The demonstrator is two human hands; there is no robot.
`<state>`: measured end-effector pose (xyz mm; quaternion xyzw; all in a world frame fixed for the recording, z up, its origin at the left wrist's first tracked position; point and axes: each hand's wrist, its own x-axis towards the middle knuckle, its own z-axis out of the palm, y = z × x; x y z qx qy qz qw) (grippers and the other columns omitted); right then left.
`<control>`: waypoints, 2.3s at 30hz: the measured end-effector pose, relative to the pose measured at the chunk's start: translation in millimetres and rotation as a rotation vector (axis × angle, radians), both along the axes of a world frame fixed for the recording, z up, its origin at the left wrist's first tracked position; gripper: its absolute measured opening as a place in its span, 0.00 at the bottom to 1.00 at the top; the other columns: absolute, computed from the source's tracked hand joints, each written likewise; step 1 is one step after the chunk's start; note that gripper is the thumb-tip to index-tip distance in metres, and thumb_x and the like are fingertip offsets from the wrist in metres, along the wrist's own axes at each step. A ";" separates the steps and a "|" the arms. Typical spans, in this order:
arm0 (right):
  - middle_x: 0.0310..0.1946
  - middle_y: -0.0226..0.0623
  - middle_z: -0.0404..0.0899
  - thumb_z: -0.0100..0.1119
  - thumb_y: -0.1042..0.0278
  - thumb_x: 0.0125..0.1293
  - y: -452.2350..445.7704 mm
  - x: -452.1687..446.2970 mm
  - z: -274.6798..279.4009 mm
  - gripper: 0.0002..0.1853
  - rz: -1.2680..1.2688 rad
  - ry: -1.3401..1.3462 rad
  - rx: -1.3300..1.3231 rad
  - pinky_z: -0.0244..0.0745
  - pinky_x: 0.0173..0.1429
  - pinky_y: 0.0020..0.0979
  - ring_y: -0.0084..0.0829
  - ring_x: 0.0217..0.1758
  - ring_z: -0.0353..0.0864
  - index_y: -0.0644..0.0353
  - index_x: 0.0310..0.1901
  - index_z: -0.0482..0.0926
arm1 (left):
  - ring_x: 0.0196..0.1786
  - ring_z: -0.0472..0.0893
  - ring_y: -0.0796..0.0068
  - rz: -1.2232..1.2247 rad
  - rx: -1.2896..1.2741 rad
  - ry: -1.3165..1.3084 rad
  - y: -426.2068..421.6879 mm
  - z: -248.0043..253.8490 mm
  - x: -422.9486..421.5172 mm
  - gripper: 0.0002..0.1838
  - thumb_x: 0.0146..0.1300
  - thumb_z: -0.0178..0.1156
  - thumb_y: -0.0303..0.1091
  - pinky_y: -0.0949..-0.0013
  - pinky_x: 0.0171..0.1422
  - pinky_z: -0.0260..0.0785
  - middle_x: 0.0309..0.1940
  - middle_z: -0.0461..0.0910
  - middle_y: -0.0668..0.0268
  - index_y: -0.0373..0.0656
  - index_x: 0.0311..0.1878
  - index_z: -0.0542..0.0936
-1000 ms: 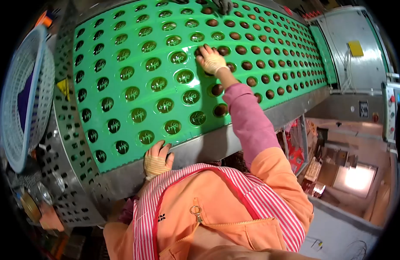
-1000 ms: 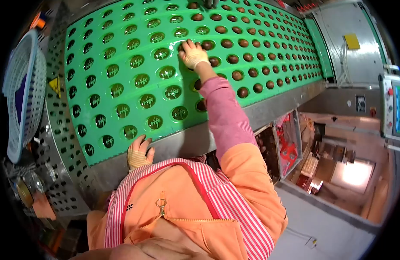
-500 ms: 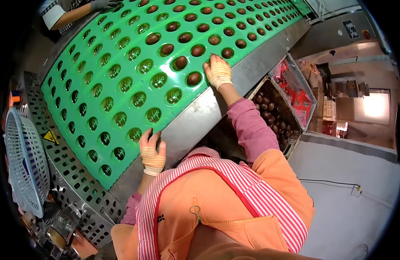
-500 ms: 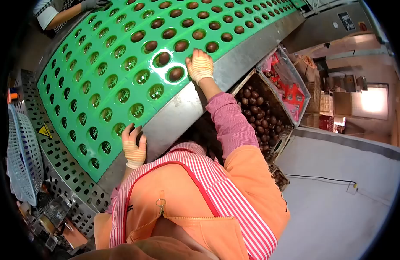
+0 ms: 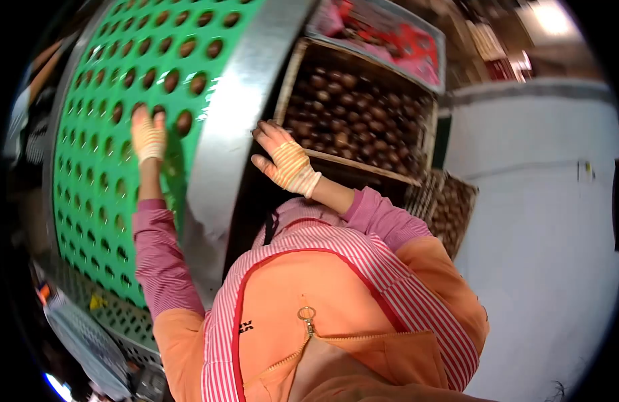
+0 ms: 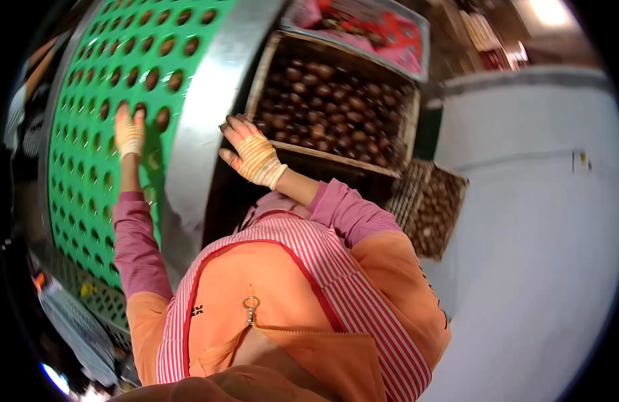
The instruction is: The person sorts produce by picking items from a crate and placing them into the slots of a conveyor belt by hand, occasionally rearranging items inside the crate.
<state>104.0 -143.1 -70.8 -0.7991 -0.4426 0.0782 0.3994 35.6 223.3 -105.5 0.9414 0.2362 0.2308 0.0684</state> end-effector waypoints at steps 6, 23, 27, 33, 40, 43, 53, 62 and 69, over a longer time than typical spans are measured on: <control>0.62 0.55 0.71 0.60 0.57 0.62 -159.1 66.1 -11.4 0.24 -0.528 -0.125 -0.170 0.66 0.70 0.47 0.53 0.66 0.68 0.62 0.56 0.75 | 0.73 0.64 0.55 0.120 0.004 0.678 -14.1 -4.1 56.4 0.34 0.70 0.47 0.59 0.51 0.73 0.59 0.70 0.67 0.60 0.44 0.69 0.69; 0.69 0.38 0.59 0.74 0.52 0.51 -180.5 184.9 -71.8 0.39 -0.556 0.170 -0.783 0.74 0.63 0.48 0.55 0.65 0.64 0.55 0.64 0.69 | 0.66 0.68 0.53 -0.316 -0.003 1.149 -353.4 7.3 161.9 0.30 0.59 0.65 0.53 0.48 0.62 0.69 0.67 0.63 0.51 0.47 0.61 0.75; 0.66 0.41 0.62 0.70 0.51 0.53 -193.7 168.5 -69.6 0.28 -0.488 0.120 -0.706 0.75 0.59 0.51 0.56 0.62 0.66 0.47 0.56 0.78 | 0.64 0.69 0.52 -0.245 -0.005 1.108 -349.7 -1.4 155.8 0.21 0.63 0.58 0.41 0.54 0.61 0.73 0.63 0.64 0.52 0.47 0.58 0.77; 0.64 0.43 0.65 0.67 0.45 0.56 -192.3 143.2 -45.3 0.27 -0.494 0.025 -0.716 0.74 0.58 0.50 0.56 0.59 0.68 0.52 0.53 0.78 | 0.65 0.71 0.47 -0.211 -0.372 0.998 -351.9 13.0 138.9 0.36 0.50 0.68 0.50 0.53 0.67 0.69 0.63 0.64 0.47 0.44 0.62 0.74; 0.71 0.47 0.58 0.68 0.43 0.54 -212.4 114.5 -31.3 0.34 -0.340 0.178 -0.727 0.69 0.66 0.50 0.56 0.66 0.66 0.52 0.60 0.76 | 0.66 0.71 0.48 -0.171 -0.461 1.110 -357.0 41.8 120.7 0.34 0.55 0.63 0.29 0.54 0.64 0.72 0.71 0.59 0.51 0.46 0.68 0.70; 0.71 0.46 0.56 0.68 0.41 0.52 -212.4 108.5 -22.5 0.34 -0.275 0.211 -0.771 0.69 0.66 0.48 0.55 0.66 0.66 0.52 0.58 0.78 | 0.65 0.71 0.45 -0.117 -0.421 1.100 -372.3 53.1 113.0 0.28 0.55 0.64 0.26 0.50 0.63 0.72 0.70 0.58 0.52 0.44 0.62 0.77; 0.74 0.45 0.52 0.71 0.47 0.51 -219.5 100.7 -26.1 0.33 -0.243 0.310 -0.738 0.72 0.65 0.45 0.53 0.65 0.71 0.49 0.59 0.78 | 0.57 0.82 0.58 -0.471 -0.347 1.249 -345.3 42.8 119.9 0.22 0.53 0.60 0.32 0.55 0.56 0.76 0.53 0.84 0.61 0.47 0.54 0.85; 0.57 0.40 0.76 0.73 0.58 0.54 -242.2 120.7 -98.7 0.34 -0.468 0.884 -0.015 0.70 0.63 0.39 0.40 0.58 0.75 0.61 0.62 0.75 | 0.53 0.82 0.53 -0.578 -0.817 0.568 -336.2 34.6 87.7 0.30 0.50 0.65 0.36 0.59 0.56 0.74 0.50 0.83 0.52 0.48 0.61 0.78; 0.58 0.29 0.77 0.70 0.41 0.57 -173.8 109.1 -2.3 0.36 -0.337 1.515 0.494 0.77 0.51 0.36 0.36 0.56 0.77 0.49 0.64 0.73 | 0.48 0.79 0.73 -0.268 -1.800 -0.214 -253.8 88.4 -43.5 0.33 0.57 0.67 0.43 0.71 0.51 0.74 0.51 0.80 0.62 0.37 0.63 0.73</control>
